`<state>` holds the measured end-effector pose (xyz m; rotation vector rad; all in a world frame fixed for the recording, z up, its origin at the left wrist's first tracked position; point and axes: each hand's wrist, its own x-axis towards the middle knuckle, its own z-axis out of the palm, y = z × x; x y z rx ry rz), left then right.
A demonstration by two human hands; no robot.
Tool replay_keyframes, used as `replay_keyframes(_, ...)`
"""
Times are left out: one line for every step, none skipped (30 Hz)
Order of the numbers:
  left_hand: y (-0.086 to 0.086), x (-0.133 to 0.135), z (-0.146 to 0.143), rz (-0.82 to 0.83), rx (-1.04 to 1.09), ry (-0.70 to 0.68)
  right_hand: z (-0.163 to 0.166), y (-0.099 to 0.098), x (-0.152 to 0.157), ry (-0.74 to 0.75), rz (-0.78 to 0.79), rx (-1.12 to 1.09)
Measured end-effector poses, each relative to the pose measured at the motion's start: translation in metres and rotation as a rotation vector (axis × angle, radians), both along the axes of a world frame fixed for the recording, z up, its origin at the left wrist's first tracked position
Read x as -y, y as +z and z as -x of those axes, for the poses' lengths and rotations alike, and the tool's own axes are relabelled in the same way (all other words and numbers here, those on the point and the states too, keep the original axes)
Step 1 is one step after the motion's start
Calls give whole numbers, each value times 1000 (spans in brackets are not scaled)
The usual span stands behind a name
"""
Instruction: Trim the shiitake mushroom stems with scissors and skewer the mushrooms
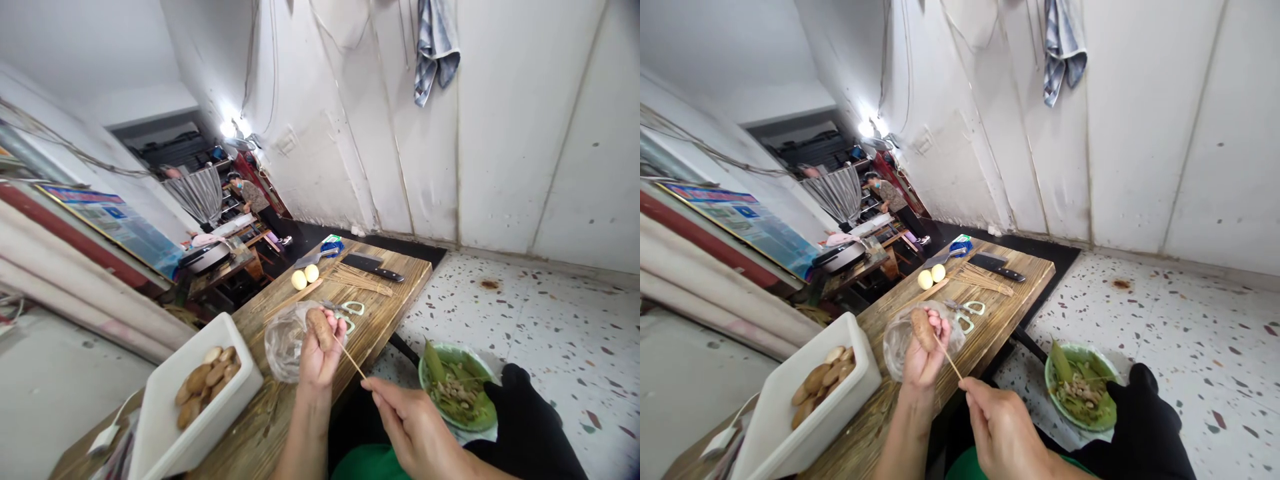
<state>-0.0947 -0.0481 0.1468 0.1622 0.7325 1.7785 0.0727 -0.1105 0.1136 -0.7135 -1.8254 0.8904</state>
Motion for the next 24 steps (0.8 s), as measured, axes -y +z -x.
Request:
replay_keyframes(0, 0, 0, -6, -10, -6, 1, 1, 0, 1, -1, -4)
replay_keyframes(0, 0, 0, -10, -19, -11, 1, 3, 0, -1, 0, -8)
replay_keyframes(0, 1, 0, -12, -24, -16, 2, 4, 0, 0, 6, -8)
replay_keyframes(-1, 1, 1, -14, -28, -20, 2, 5, 0, 1, 15, -5)
replay_keyframes(-2, 1, 2, -15, -30, -19, 2, 6, 0, 3, 25, 0)
replay_keyframes(-2, 2, 3, -17, -33, -17, 3, 7, 0, 6, 38, 6)
replay_keyframes(-3, 2, 4, -20, -40, -19, 3, 7, 0, 10, 51, 10)
replay_keyframes(-4, 3, 5, -24, -53, -24, 4, 7, 0, 17, 63, 11)
replay_keyframes(-4, 3, 5, -31, -70, -33, 5, 8, 0, 24, 73, 6)
replay_keyframes(-4, 3, 6, -36, -87, -45, 6, 8, 0, 29, 84, -3)
replay_keyframes(-3, 4, 6, -37, -102, -59, 6, 8, 0, 36, 98, -11)
replay_keyframes(-3, 4, 6, -33, -111, -69, 7, 8, 0, 42, 113, -16)
replay_keyframes(-2, 4, 6, -25, -111, -72, 8, 8, -1, 48, 128, -18)
replay_keyframes(-2, 4, 5, -15, -105, -69, 9, 8, -1, 53, 143, -17)
replay_keyframes(-1, 4, 5, -9, -97, -64, 10, 8, -2, 59, 153, -14)
replay_keyframes(-2, 5, 4, -11, -92, -60, 11, 8, -3, 63, 160, -14)
replay_keyframes(-3, 5, 2, -22, -96, -67, 12, 9, -4, 66, 163, -18)
replay_keyframes(-5, 6, 0, -42, -110, -90, 13, 9, -5, 64, 163, -29)
replay_keyframes(-8, 6, -2, -68, -131, -128, 15, 10, -7, 58, 157, -42)
replay_keyframes(-12, 6, -4, -97, -152, -172, 17, 11, -9, 47, 149, -55)
replay_keyframes(-16, 6, -5, -123, -171, -212, 19, 13, -11, 32, 137, -67)
replay_keyframes(-20, 6, -7, -147, -184, -240, 21, 14, -15, 17, 125, -73)
replay_keyframes(-24, 6, -8, -169, -192, -255, 22, 15, -19, 9, 112, -70)
replay_keyframes(-27, 5, -8, -188, -197, -262, 24, 15, -24, 8, 102, -61)
